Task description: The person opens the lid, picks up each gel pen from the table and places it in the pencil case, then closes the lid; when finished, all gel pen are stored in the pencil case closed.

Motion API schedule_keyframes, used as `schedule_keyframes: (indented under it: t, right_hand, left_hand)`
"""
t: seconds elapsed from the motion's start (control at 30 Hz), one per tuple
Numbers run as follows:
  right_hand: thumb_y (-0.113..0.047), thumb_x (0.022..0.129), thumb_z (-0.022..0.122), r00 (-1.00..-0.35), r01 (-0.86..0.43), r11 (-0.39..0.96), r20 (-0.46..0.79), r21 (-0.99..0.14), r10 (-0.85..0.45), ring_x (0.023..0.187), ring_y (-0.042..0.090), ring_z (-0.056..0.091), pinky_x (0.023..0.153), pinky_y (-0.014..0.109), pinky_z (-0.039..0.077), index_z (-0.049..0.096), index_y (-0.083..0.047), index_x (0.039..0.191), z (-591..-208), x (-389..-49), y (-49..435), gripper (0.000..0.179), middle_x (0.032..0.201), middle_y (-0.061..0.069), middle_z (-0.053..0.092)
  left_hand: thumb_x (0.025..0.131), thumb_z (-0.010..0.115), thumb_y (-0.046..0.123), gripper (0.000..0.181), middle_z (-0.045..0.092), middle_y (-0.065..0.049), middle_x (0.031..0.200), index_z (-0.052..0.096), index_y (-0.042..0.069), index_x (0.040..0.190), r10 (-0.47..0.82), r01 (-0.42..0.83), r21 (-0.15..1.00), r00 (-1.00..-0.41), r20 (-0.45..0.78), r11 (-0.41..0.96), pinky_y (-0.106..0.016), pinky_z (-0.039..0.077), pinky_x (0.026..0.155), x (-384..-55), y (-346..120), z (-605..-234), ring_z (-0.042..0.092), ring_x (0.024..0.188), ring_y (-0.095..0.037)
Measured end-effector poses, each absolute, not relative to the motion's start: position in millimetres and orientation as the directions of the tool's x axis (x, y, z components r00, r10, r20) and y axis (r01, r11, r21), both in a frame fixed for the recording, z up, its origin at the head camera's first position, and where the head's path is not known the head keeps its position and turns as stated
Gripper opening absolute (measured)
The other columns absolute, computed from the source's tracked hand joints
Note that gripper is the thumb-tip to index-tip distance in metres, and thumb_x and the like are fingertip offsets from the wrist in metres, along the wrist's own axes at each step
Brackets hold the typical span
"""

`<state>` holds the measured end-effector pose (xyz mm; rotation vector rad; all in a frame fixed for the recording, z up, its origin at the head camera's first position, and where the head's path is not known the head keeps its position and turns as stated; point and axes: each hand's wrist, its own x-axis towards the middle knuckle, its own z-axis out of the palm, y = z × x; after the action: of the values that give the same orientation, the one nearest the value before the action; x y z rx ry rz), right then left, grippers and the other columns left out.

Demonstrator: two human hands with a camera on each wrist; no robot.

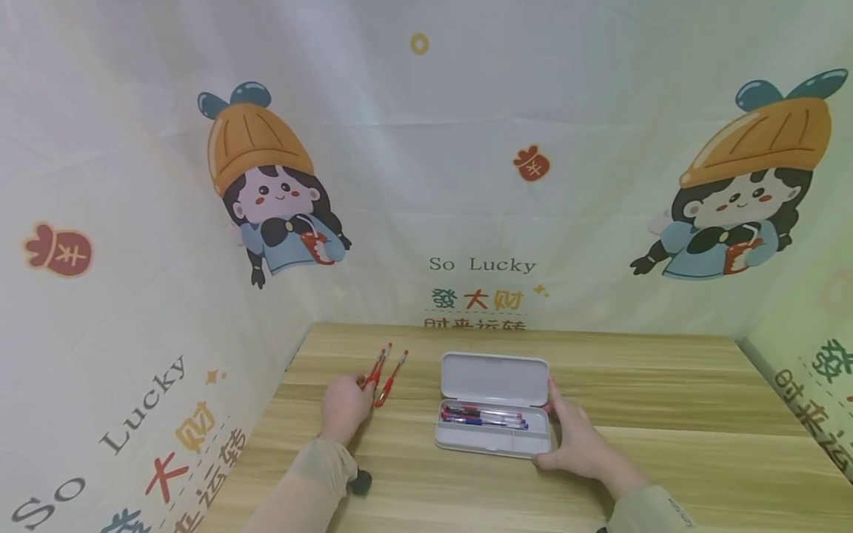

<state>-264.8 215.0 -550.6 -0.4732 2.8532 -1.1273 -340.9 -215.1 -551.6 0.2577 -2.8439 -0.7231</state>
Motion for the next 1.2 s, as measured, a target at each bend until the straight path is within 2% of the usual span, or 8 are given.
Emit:
schedule_keyframes:
  t: [0.23,0.5,0.7,0.97,1.2]
  right_hand:
    - [-0.03,0.062,0.102,-0.954,-0.262,0.686,0.075,-0.679,-0.29,0.143,0.046,0.048,0.125,0.076,0.034,0.002,0.006,0.173,-552,-265,215,0.154,0.15,0.02,0.065]
    - [-0.03,0.063,0.102,-0.954,-0.262,0.682,0.074,-0.683,-0.292,0.142,0.045,0.048,0.124,0.076,0.034,0.001,0.004,0.174,-553,-265,215,0.154,0.149,0.018,0.065]
    - [-0.03,0.063,0.102,-0.953,-0.263,0.684,0.074,-0.68,-0.292,0.143,0.047,0.047,0.124,0.076,0.034,0.001,0.005,0.173,-552,-265,215,0.153,0.151,0.02,0.064]
    - [-0.032,0.062,0.102,-0.952,-0.279,0.691,0.096,-0.666,-0.292,0.141,0.044,0.05,0.124,0.074,0.036,0.003,0.007,0.172,-551,-265,216,0.153,0.148,0.018,0.067]
    - [-0.032,0.062,0.102,-0.951,-0.279,0.689,0.093,-0.669,-0.295,0.14,0.044,0.05,0.124,0.074,0.037,0.003,0.007,0.173,-552,-265,215,0.154,0.148,0.018,0.067]
  left_hand:
    - [0.105,0.071,0.025,0.026,0.084,-0.014,0.112,0.083,0.007,0.119,-0.226,-0.132,0.512,-0.966,0.127,0.849,-0.05,0.06,0.082,-343,-215,-550,0.077,0.096,-0.031]
    - [0.104,0.072,0.024,0.024,0.085,-0.011,0.107,0.083,0.006,0.116,-0.23,-0.122,0.519,-0.962,0.148,0.846,-0.048,0.06,0.08,-343,-216,-551,0.079,0.097,-0.031]
    - [0.104,0.071,0.022,0.023,0.084,-0.008,0.101,0.082,0.005,0.115,-0.251,-0.116,0.573,-0.954,0.162,0.811,-0.045,0.059,0.081,-341,-215,-550,0.077,0.091,-0.026]
    - [0.102,0.073,0.023,0.025,0.083,-0.005,0.096,0.082,0.007,0.118,-0.235,-0.059,0.597,-0.946,0.222,0.8,-0.039,0.055,0.074,-335,-202,-542,0.074,0.083,-0.021]
    - [0.101,0.075,0.02,0.018,0.081,-0.004,0.091,0.083,0.008,0.112,-0.157,0.06,0.58,-0.935,0.317,0.813,-0.035,0.054,0.067,-330,-185,-534,0.07,0.077,-0.017]
